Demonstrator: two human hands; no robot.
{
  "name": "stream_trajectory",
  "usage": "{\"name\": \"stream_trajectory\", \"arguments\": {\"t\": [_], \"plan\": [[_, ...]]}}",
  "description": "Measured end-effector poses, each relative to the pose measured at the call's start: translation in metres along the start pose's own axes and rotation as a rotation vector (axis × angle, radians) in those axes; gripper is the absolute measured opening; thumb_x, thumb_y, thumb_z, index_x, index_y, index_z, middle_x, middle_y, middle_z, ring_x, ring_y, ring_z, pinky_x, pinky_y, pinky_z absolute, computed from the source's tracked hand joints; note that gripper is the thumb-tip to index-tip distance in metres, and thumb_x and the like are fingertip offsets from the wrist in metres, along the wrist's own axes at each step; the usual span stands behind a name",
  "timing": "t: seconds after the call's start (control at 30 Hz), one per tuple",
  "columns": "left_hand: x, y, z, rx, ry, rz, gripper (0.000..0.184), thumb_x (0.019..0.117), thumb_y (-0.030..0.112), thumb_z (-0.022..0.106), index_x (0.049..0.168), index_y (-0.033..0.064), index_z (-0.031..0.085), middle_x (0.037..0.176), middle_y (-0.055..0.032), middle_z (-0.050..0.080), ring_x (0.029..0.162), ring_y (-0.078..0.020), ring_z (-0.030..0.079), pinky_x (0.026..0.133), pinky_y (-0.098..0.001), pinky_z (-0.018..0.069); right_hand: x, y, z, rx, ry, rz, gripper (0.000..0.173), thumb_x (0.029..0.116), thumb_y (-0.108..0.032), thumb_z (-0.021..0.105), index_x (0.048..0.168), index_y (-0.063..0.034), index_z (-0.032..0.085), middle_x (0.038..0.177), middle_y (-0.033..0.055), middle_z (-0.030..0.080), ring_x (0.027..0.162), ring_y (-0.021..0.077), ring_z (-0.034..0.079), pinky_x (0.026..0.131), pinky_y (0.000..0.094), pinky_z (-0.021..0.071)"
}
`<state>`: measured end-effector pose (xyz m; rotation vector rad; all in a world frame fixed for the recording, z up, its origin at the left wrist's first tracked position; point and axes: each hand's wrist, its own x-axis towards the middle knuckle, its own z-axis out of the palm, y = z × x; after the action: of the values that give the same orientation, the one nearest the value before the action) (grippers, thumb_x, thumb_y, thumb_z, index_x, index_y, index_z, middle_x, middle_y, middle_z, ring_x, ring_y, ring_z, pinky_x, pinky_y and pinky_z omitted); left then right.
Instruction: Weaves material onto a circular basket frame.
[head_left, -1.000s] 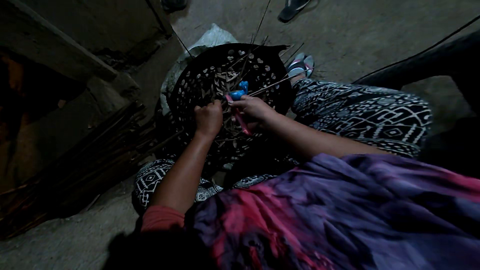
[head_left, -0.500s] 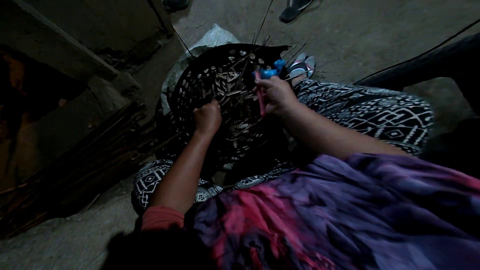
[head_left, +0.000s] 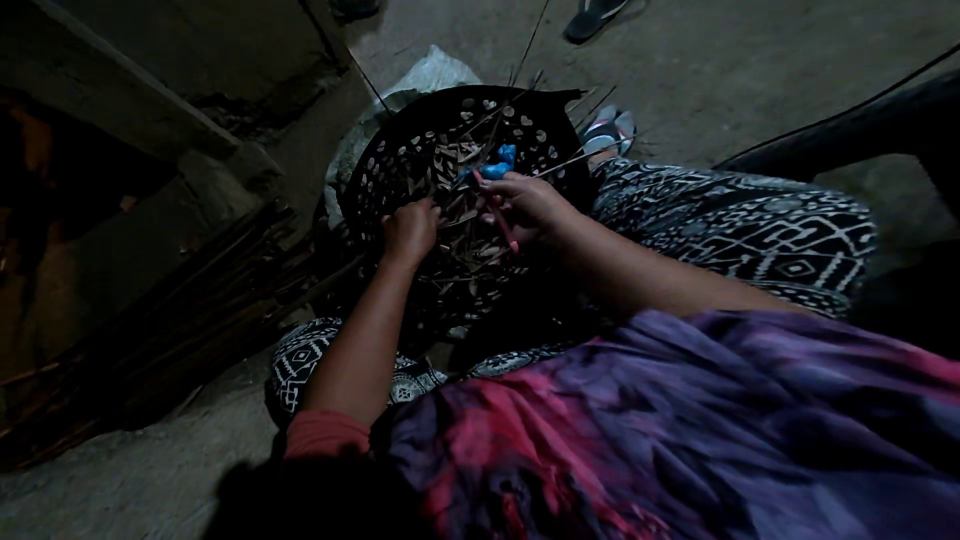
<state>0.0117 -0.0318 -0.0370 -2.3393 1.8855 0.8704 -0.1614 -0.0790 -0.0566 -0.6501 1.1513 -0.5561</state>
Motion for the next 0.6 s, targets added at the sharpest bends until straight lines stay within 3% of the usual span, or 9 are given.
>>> {"name": "stream_trajectory", "arguments": {"t": [0.13,0.27,0.33,0.47,0.6], "plan": [[0.001,0.005,0.000,0.008,0.006,-0.035,0.037,0.1125,0.028,0.043,0.130,0.0062,0.068,0.122,-0.0184,0.072,0.120,-0.0353,0.066,0.105,-0.0588,0.0463,-0.011,0.004,0.004,-0.217,-0.062,-0.076,0.024,0.1038,-0.015,0.059,0.124,-0.0031,0.055,0.092,0.0040,0.064,0.069,0.0082,0.060,0.064,0.0250,0.0527],[0.001,0.016,-0.001,0.055,0.031,-0.087,0.032,0.1087,0.018,0.045,0.125,0.0026,0.069,0.118,-0.0202,0.072,0.116,-0.0367,0.068,0.101,-0.0585,0.0486,-0.012,0.021,0.004,-0.467,-0.197,-0.221,0.025,0.1056,-0.015,0.057,0.124,0.0017,0.056,0.094,0.0082,0.062,0.069,0.0088,0.055,0.065,0.0282,0.0492],[-0.002,0.023,-0.003,0.068,0.015,-0.108,0.028,0.1067,0.012,0.048,0.121,-0.0002,0.068,0.117,-0.0226,0.071,0.115,-0.0385,0.068,0.099,-0.0588,0.0499,-0.014,0.021,0.006,-0.629,-0.227,-0.241,0.025,0.1081,-0.019,0.053,0.122,0.0019,0.057,0.093,0.0113,0.061,0.072,0.0147,0.055,0.068,0.0348,0.0492],[-0.004,0.027,-0.001,0.067,0.025,-0.130,0.027,0.1064,0.010,0.047,0.120,-0.0013,0.068,0.117,-0.0222,0.072,0.115,-0.0376,0.068,0.098,-0.0570,0.0510,-0.012,0.021,0.011,-0.872,-0.191,-0.270,0.033,0.1113,-0.025,0.047,0.116,0.0046,0.060,0.099,0.0214,0.064,0.090,0.0320,0.064,0.084,0.0531,0.0504],[-0.004,0.024,0.001,0.063,0.048,-0.125,0.029,0.1066,0.011,0.046,0.118,-0.0032,0.069,0.115,-0.0237,0.072,0.114,-0.0389,0.069,0.097,-0.0575,0.0517,-0.014,0.019,0.014,-0.950,-0.163,-0.276,0.037,0.1119,-0.026,0.045,0.114,0.0074,0.061,0.099,0.0248,0.064,0.092,0.0363,0.064,0.086,0.0553,0.0496]]}}
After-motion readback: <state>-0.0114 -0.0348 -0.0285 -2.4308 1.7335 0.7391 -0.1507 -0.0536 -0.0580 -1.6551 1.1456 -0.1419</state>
